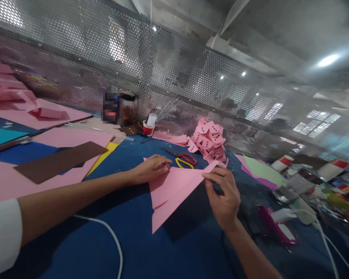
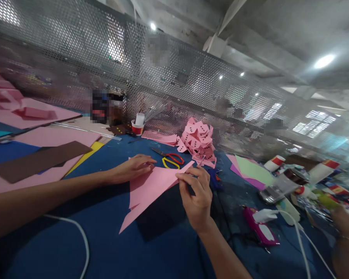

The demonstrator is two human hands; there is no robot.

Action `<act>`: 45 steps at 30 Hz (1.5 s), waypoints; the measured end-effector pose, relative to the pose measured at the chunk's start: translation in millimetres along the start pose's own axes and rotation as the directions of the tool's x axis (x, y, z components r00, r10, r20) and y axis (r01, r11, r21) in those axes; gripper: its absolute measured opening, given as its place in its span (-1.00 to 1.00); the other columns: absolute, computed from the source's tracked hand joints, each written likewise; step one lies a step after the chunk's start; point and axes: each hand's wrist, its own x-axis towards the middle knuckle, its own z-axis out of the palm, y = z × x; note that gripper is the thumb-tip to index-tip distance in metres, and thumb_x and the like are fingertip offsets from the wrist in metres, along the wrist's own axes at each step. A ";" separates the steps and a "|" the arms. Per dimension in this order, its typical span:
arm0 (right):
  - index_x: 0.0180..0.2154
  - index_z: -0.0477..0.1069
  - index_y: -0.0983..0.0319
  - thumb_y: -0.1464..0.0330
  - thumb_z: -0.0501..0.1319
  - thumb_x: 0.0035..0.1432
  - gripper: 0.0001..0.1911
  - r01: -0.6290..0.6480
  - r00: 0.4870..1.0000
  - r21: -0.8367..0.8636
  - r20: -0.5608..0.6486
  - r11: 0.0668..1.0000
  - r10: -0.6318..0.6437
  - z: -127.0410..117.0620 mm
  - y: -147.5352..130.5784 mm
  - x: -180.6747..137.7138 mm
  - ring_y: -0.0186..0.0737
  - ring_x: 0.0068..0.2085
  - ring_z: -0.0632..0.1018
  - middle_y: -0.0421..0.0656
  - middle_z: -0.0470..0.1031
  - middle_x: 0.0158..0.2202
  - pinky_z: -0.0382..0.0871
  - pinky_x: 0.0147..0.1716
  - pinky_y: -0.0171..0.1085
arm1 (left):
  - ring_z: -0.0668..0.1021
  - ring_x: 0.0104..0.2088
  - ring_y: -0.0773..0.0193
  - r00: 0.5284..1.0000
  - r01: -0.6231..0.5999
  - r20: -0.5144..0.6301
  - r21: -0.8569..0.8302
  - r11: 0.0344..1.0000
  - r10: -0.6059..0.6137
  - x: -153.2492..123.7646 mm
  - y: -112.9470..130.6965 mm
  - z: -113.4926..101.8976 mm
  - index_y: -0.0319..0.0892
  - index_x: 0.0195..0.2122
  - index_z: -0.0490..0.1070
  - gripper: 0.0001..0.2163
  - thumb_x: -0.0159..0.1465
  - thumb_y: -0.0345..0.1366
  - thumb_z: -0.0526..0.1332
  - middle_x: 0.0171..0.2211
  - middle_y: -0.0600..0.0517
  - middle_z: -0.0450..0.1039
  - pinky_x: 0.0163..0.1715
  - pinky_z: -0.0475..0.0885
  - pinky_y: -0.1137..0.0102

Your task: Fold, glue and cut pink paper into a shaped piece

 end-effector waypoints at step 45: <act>-0.01 0.38 0.25 0.31 0.22 0.06 -0.59 -0.805 0.515 0.138 0.645 0.578 0.564 61.7 7.5 -5.2 -0.31 -0.47 0.43 -0.34 0.37 -0.46 0.31 -0.42 -0.30 | 0.56 -0.04 0.13 0.992 0.050 0.103 0.253 0.966 -0.078 -109.6 51.7 -70.1 -0.04 0.00 0.50 -0.78 0.35 -0.26 0.20 -0.04 0.04 0.55 -0.07 0.39 0.34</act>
